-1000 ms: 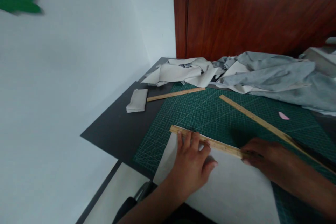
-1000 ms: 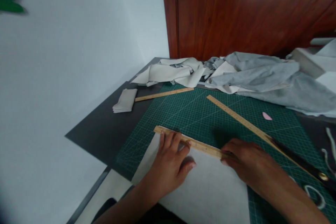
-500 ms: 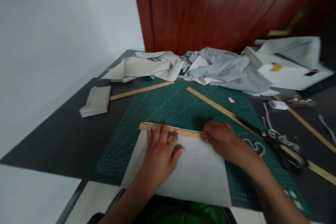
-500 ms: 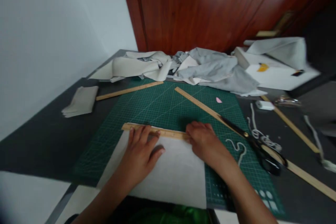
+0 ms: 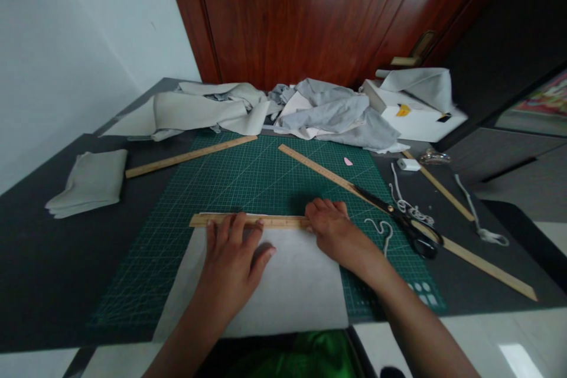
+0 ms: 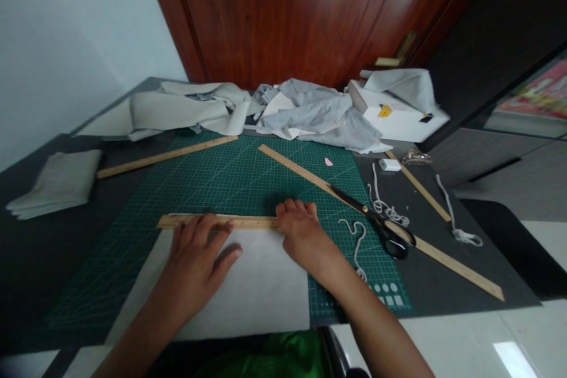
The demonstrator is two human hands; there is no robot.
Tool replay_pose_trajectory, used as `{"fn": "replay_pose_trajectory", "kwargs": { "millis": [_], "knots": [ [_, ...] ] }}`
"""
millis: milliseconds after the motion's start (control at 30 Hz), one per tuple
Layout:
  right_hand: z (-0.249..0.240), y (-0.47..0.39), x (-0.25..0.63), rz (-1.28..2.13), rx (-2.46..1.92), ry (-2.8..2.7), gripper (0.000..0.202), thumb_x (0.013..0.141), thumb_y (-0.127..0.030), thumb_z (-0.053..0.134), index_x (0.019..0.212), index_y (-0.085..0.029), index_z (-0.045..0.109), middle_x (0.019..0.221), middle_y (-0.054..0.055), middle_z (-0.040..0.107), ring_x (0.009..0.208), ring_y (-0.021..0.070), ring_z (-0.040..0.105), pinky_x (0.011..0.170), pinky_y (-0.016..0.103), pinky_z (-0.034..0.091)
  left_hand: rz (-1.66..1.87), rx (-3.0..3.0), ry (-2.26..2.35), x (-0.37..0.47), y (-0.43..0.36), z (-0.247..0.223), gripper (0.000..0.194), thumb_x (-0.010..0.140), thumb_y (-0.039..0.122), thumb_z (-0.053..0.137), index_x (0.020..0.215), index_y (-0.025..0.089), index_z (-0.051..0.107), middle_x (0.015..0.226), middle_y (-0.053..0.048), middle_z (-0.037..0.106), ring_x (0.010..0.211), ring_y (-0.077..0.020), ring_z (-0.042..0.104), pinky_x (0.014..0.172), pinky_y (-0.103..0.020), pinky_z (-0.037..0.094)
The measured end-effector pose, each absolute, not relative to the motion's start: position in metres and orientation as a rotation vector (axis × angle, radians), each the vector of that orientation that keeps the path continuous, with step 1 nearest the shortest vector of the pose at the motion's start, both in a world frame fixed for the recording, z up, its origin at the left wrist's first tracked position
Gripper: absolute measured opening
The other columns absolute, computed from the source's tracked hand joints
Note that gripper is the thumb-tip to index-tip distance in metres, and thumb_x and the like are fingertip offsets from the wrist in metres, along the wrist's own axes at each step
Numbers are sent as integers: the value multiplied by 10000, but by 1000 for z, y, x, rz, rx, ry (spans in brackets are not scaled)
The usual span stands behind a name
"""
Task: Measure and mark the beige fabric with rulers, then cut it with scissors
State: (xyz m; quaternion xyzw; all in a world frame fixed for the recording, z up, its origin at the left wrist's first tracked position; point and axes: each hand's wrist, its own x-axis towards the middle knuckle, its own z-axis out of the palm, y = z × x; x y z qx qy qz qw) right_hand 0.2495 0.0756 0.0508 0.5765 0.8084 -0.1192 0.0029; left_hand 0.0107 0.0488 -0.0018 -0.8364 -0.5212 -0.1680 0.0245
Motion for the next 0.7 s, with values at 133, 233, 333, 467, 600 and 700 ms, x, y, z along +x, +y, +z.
{"fn": "replay_pose_trajectory", "kwargs": {
  "millis": [133,233,333,467,600,700],
  "knots": [
    [50,77,249,-371,1826,2530,290,886,45,449,1037,-160,588,1125,116,673,1111,279,567,899,389,292,-505,-2578,-1598,10,49,-3,371,1009,416,575,1257,169,698,1395,-199,540,1317,-440,477,1151,-746,334],
    [51,77,249,-357,1822,2534,286,892,47,444,1024,-160,590,1122,116,679,1097,278,578,893,390,297,-493,-2584,-1597,10,49,-2,367,1006,420,581,1249,170,698,1397,-194,536,1323,-439,469,1156,-743,327],
    [52,78,251,-352,1830,2546,278,900,45,445,1014,-165,589,1104,109,682,1090,274,587,890,388,299,-489,-2586,-1612,10,50,-2,367,1003,427,590,1241,169,697,1399,-193,536,1329,-438,469,1152,-740,334],
    [50,79,252,-350,1830,2534,270,913,35,455,1034,-159,599,1135,115,686,1110,279,594,902,393,320,-478,-2589,-1611,10,51,-1,383,1011,443,579,1261,174,686,1407,-192,534,1335,-429,472,1151,-735,339],
    [48,80,252,-307,1807,2528,234,938,-4,481,1062,-132,632,1148,134,691,1125,305,605,932,424,358,-488,-2596,-1606,9,51,-2,391,1015,438,567,1259,162,695,1400,-201,536,1323,-435,478,1141,-743,343],
    [51,84,263,-464,1778,2597,169,978,-98,531,1076,-157,655,1174,124,702,1135,290,620,951,410,397,-496,-2600,-1599,9,50,-3,384,1012,428,573,1254,157,700,1406,-206,532,1323,-440,475,1140,-745,340]
  ]
}}
